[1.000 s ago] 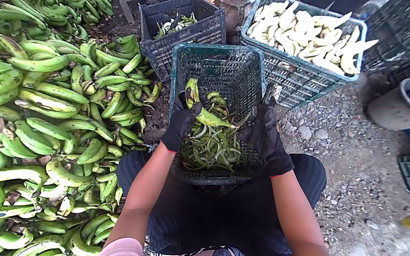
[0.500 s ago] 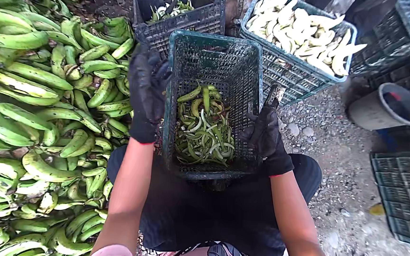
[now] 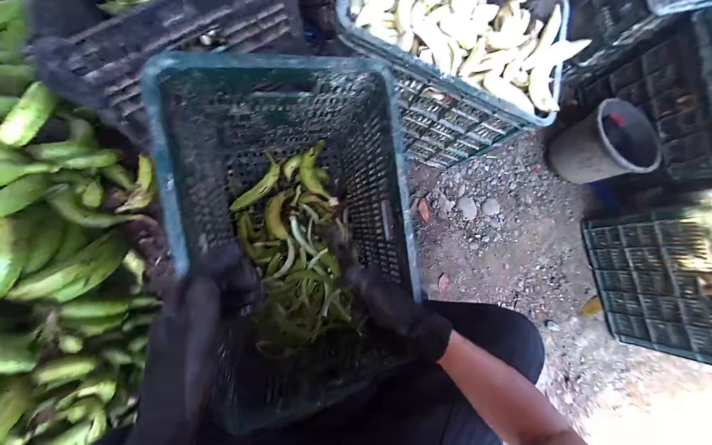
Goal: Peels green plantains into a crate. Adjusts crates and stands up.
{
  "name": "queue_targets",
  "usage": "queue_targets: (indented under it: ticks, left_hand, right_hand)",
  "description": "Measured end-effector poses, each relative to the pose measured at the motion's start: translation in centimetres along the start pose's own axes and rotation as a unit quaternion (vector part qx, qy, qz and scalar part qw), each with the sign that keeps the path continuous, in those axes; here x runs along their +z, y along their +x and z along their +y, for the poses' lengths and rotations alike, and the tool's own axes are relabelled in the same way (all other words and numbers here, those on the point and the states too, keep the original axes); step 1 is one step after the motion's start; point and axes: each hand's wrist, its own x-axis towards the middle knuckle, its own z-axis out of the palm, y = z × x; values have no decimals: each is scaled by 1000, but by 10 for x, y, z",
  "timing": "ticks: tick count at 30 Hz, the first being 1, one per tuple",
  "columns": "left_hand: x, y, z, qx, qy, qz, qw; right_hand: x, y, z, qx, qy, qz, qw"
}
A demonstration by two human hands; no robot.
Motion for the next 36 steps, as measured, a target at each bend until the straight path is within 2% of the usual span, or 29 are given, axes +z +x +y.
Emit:
queue_targets:
  ticks: [3,8,10,12,14,16,18,20,22,24,25,27,28,30,32,34,36]
  left_hand:
    - [1,6,-14,-21,85,-38,995]
    - [11,18,-26,-76,144,-69,984]
    - [16,20,-36,-101,145,-59,982]
    - [21,15,-51,-99,159,-47,981]
    - [35,3,-41,-101,222,-37,969]
    - [69,-11,-1,-155,217,-27,963]
    - [113,-24,50,-286,134,3,949]
    - [148,-62,50,-242,132,38,961]
    - [162,-90,70,-221,183,-34,957]
    - [174,-98,123,-277,200,-112,933]
    - [178,-99,149,-269,218,-148,926]
    - [178,-93,197,-235,320,-193,897]
    - [174,-88,222,-224,382,-186,877]
    - [163,-83,270,-211,441,-102,867]
    - [151,-80,311,-200,402,11,894]
    - [133,-80,333,-193,342,107,913]
    - [119,-82,349,-205,351,158,900]
  right_hand:
    - [-9,13,-12,73,32,-24,997]
    - [-21,20,-20,142,81,-45,985]
    - [-32,18,-22,161,95,-85,979]
    - [-40,10,-21,181,152,-82,968]
    - [-44,-7,-27,173,199,-70,962]
    - [-43,-33,-34,137,264,-69,952]
    - [-37,-75,-52,107,320,-108,935]
    - [-33,-123,-80,98,340,-123,927]
    - [-42,-169,-101,113,300,-60,945]
    - [-60,-210,-132,108,253,56,960]
    - [-74,-231,-138,98,251,103,957]
    - [-106,-280,-147,80,276,111,951]
    - [-125,-305,-151,94,297,127,942]
    - [-158,-355,-148,135,288,222,922]
    - [-192,-407,-131,186,296,302,887]
    - [-211,-457,-115,226,308,370,847]
    - [-215,-501,-90,254,321,411,815]
